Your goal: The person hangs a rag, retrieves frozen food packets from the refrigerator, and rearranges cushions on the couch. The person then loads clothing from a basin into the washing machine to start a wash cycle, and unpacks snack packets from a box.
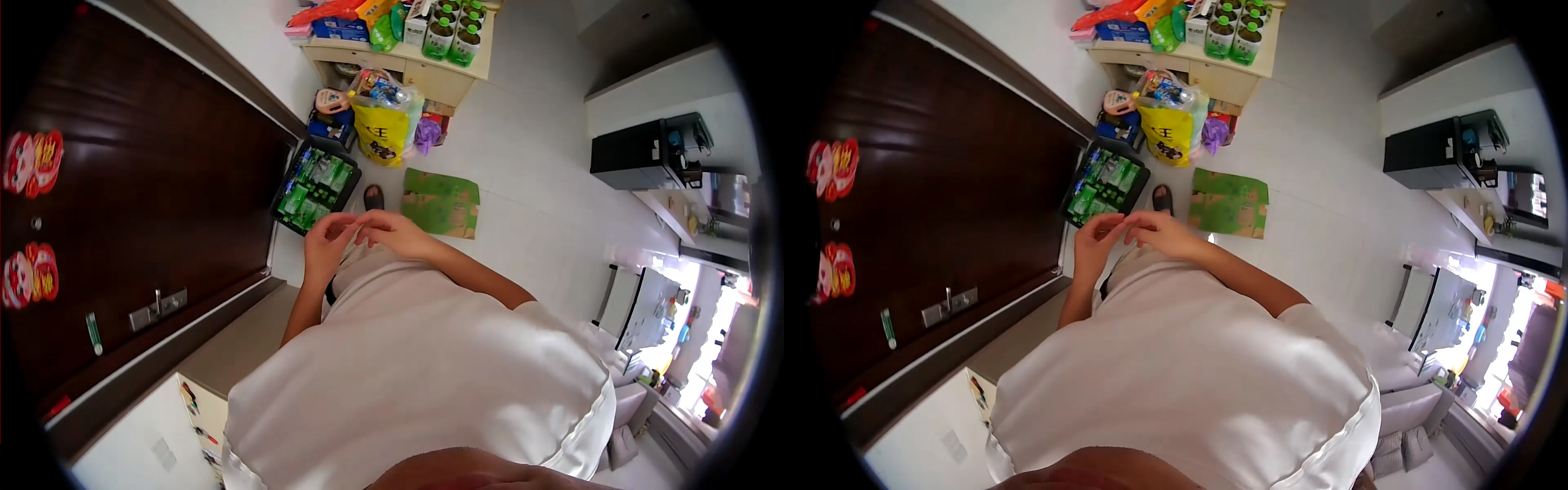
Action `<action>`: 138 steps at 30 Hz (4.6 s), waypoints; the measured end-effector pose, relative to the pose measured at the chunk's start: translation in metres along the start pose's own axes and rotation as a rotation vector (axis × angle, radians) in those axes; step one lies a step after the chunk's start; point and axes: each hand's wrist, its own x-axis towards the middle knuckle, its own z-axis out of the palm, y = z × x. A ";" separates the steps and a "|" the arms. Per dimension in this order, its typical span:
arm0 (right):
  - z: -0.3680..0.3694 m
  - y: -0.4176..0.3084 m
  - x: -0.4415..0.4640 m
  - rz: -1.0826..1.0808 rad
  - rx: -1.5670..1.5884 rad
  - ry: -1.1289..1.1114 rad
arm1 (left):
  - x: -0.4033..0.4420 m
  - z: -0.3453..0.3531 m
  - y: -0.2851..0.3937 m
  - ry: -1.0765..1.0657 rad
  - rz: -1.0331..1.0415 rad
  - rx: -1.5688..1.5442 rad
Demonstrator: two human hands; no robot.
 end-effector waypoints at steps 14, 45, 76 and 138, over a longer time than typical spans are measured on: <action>-0.151 -0.095 0.103 -0.067 -0.072 0.456 | 0.291 0.057 0.051 -0.500 0.023 0.013; -0.218 -0.124 0.128 -0.026 -0.105 0.436 | 0.354 0.094 0.040 -0.597 -0.032 0.047; -0.440 -0.199 0.079 0.035 -0.089 0.134 | 0.389 0.300 0.057 -0.092 0.012 0.024; -0.669 -0.359 0.272 -0.197 -0.966 -0.112 | 0.533 0.421 0.075 0.710 -0.170 -0.164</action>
